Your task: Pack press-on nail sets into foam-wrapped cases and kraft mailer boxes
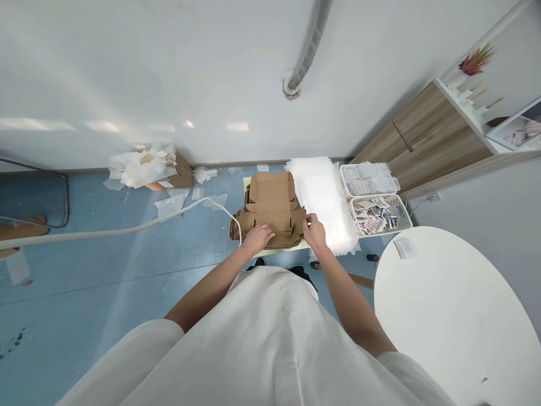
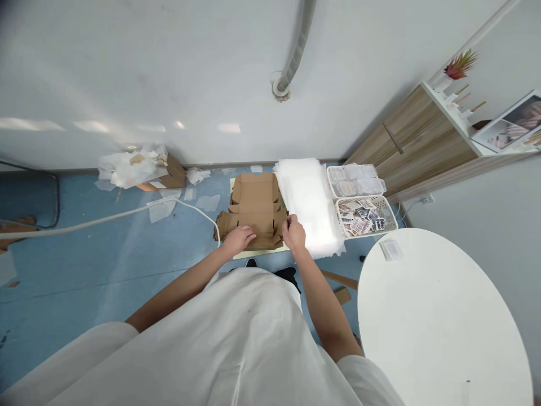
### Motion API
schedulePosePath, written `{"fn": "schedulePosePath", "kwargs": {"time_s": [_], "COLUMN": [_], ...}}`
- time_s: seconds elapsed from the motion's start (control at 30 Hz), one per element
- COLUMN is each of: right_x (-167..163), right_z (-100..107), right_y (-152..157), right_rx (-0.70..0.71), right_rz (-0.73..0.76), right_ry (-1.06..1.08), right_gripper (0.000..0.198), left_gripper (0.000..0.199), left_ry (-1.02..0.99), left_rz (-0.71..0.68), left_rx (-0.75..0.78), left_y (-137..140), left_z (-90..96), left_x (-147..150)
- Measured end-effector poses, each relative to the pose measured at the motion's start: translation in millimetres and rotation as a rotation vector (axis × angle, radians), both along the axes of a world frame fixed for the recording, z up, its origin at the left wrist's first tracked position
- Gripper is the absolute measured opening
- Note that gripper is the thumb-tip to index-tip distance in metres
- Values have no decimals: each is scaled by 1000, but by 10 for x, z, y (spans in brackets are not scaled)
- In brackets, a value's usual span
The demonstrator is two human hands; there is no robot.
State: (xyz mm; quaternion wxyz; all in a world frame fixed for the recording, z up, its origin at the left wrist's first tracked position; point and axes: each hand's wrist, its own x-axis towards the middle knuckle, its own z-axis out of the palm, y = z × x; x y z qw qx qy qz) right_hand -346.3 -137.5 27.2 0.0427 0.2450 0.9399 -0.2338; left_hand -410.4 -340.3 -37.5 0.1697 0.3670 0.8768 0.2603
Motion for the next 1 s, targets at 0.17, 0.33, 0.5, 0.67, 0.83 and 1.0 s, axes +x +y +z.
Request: {"fn": "schedulePosePath", "kwargs": {"time_s": [0.17, 0.33, 0.5, 0.67, 0.83, 1.0], "right_x": [237, 419, 413, 295, 125, -19], "right_z": [-10, -174, -148, 39, 205, 281], "right_y": [-190, -370, -236, -103, -146, -162], "right_rx": [119, 166, -7, -213, 1, 176], "right_rz": [246, 374, 92, -137, 59, 56], "right_ry": [190, -39, 89, 162, 23, -140], "right_gripper": [29, 33, 39, 60, 73, 46], "left_gripper": [32, 31, 32, 33, 34, 32], "left_ry": [32, 59, 88, 102, 98, 55], "left_rz": [63, 95, 116, 105, 100, 120], "left_rx": [-23, 2, 91, 158, 208, 270], "left_y": [45, -2, -62, -75, -59, -19], "left_z": [36, 125, 206, 211, 166, 102], "left_x": [57, 84, 120, 196, 276, 331]}}
